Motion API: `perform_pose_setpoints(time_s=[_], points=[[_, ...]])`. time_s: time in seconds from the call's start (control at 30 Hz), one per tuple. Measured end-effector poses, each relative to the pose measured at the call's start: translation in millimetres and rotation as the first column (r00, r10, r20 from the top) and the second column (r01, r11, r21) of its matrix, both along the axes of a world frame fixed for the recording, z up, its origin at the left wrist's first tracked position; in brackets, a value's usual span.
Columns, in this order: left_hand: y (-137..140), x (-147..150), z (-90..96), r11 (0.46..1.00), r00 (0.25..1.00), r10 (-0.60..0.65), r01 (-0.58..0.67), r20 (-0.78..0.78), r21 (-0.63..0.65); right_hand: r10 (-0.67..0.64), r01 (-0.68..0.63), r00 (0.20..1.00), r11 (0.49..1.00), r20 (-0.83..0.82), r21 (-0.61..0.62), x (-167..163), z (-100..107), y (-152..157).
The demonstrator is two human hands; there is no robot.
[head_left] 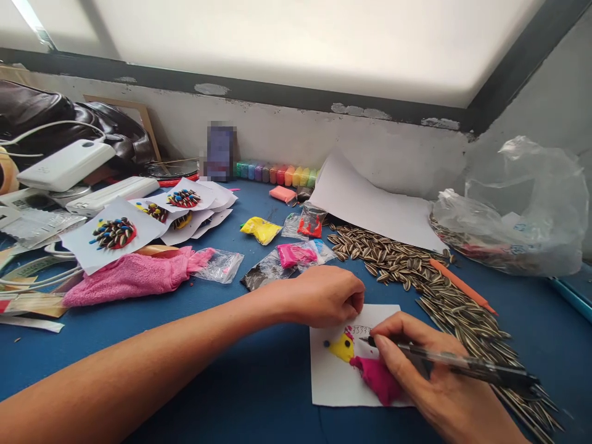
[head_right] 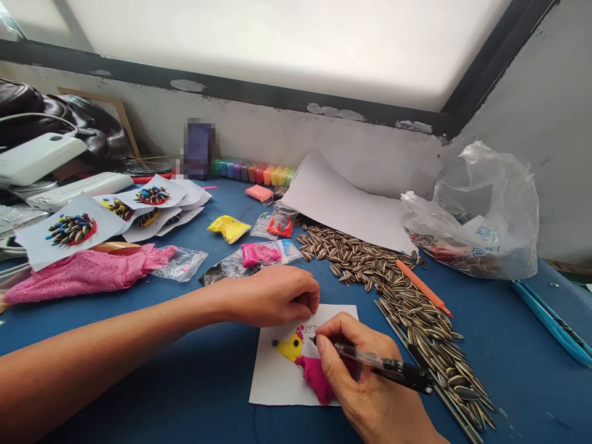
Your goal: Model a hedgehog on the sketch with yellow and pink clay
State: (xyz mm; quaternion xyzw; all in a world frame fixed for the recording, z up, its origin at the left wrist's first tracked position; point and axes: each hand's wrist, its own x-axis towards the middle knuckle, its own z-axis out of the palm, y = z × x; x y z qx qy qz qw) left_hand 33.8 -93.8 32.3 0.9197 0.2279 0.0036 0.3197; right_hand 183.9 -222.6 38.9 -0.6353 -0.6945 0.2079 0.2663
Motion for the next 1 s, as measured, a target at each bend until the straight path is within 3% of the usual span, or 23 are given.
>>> perform_pose_setpoints(time_s=[0.63, 1.0], points=[[-0.6, 0.7, 3.5, 1.0, 1.0, -0.012, 0.012, -0.026, 0.003, 0.03, -0.031, 0.999, 0.999, 0.043, 0.027, -2.6, -1.8, 5.6], [1.0, 0.2, 0.2, 1.0, 1.0, -0.014, 0.014, 0.003, -0.006, 0.043, -0.043, 0.999, 0.997, -0.003, -0.071, -1.1, -3.1, 1.9]])
